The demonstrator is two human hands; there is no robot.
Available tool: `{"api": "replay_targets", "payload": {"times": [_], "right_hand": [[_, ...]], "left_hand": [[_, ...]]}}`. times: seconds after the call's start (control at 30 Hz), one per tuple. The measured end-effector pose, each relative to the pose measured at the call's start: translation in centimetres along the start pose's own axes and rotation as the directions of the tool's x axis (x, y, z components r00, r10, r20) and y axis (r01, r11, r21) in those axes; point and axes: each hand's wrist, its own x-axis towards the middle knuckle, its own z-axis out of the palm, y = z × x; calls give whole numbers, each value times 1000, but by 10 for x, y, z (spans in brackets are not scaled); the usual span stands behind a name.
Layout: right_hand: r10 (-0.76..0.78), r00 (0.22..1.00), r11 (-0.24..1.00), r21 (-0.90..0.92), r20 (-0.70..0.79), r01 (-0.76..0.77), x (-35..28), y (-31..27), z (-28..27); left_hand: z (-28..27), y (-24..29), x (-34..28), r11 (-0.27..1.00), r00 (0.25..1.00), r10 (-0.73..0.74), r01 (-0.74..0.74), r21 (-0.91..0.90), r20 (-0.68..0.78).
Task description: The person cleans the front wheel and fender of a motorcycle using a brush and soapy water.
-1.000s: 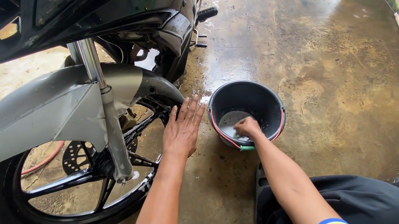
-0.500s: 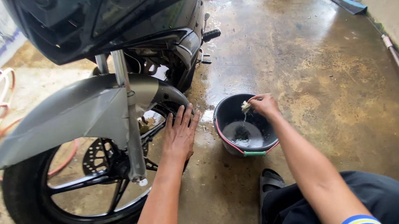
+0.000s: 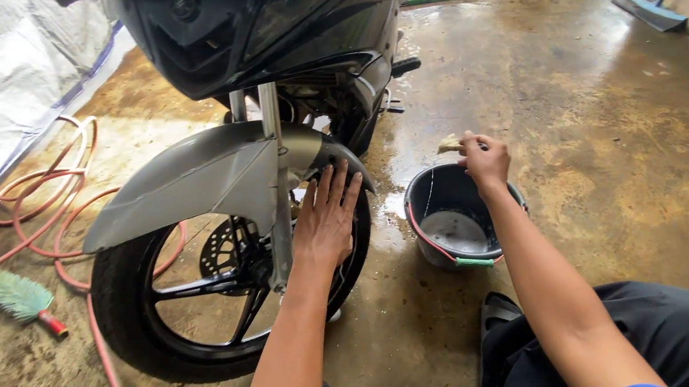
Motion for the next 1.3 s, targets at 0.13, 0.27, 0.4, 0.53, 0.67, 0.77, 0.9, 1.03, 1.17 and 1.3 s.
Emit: {"api": "replay_targets", "payload": {"times": [0.13,0.27,0.4,0.53,0.67,0.77,0.9,1.03,1.17,1.3], "right_hand": [[122,991,952,290,-56,-100,-21,21,16],[103,979,669,716,177,-200,-30,33,21],[-112,864,446,802,491,-398,-39,27,26],[-280,746,523,748,604,-409,-51,10,31],[-340,608,875,477,718,-75,-65,-54,51],[-366,450,890,165,815,424,-66,-97,75],[-438,255,542,27,862,840,-67,-107,103],[-353,129,417,32,927,909,-79,-101,100],[-260,159,337,-65,952,939,-94,-86,108],[-278,116,223,-53,953,973,-107,-82,110]], "left_hand": [[-15,-12,-11,987,1000,-19,16,158,17],[-21,-27,-22,986,1000,7,-3,167,-22],[-27,-33,-38,961,997,-14,-7,276,73],[-12,-40,-47,972,999,3,-11,236,34],[-32,-41,-55,955,997,-24,0,296,75],[-32,-46,-53,942,999,-42,41,334,-4],[-40,-47,-52,959,988,-65,100,266,-138],[-52,-49,-53,972,991,-102,119,205,-89],[-55,-55,-61,912,980,-187,198,360,-66],[-35,-60,-70,927,936,-270,316,201,-228]]}}
